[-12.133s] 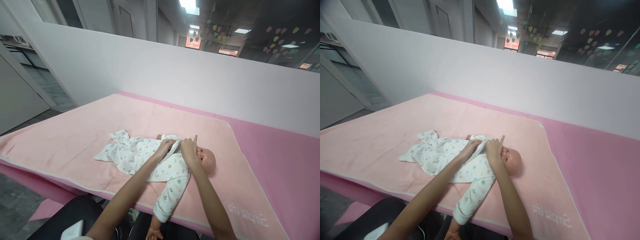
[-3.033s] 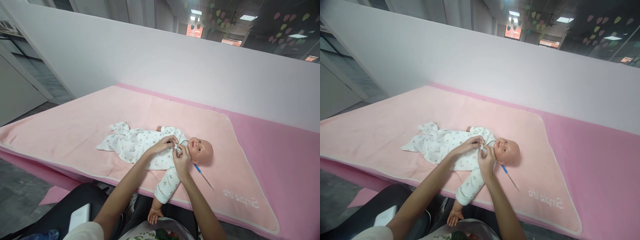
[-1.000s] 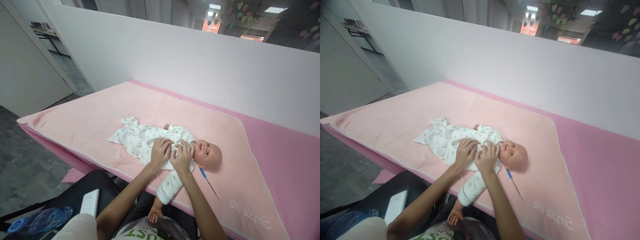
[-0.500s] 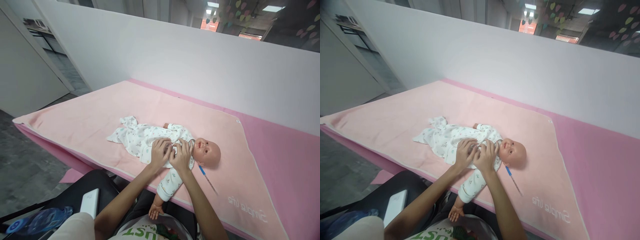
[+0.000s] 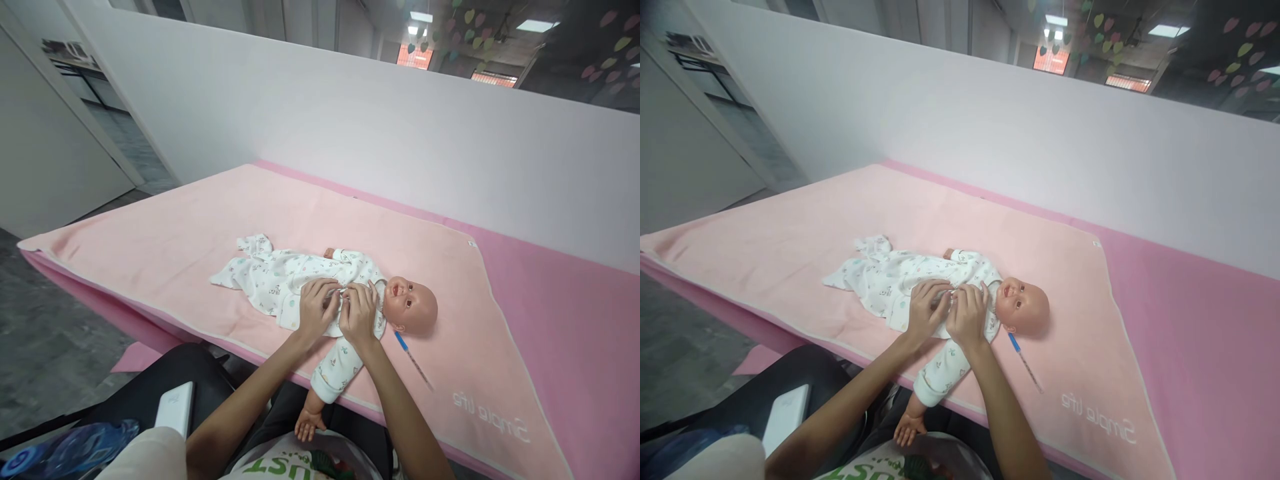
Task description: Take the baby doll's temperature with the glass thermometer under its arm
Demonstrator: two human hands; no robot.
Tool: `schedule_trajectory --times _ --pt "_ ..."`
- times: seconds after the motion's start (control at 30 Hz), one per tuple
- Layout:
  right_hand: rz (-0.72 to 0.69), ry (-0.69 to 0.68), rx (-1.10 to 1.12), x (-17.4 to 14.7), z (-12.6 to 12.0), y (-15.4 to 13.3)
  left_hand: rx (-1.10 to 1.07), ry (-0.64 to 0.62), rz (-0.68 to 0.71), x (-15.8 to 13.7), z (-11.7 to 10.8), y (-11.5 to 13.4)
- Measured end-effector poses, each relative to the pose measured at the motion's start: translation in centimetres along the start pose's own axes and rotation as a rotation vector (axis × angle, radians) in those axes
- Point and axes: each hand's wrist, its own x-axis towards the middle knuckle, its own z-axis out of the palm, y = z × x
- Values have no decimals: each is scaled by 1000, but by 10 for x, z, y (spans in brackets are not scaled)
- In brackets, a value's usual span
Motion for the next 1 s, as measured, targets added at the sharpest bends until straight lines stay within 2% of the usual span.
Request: schedule_trajectory --times 0.23,0.67,1.0 --pt "-29 36 10 0 0 -2 -5 26 -41 -1 2 -1" --pt "-37 92 -46 -3 8 4 -76 -9 70 -1 -2 0" --pt "-42 91 -72 0 6 3 -90 18 27 -2 -1 2"
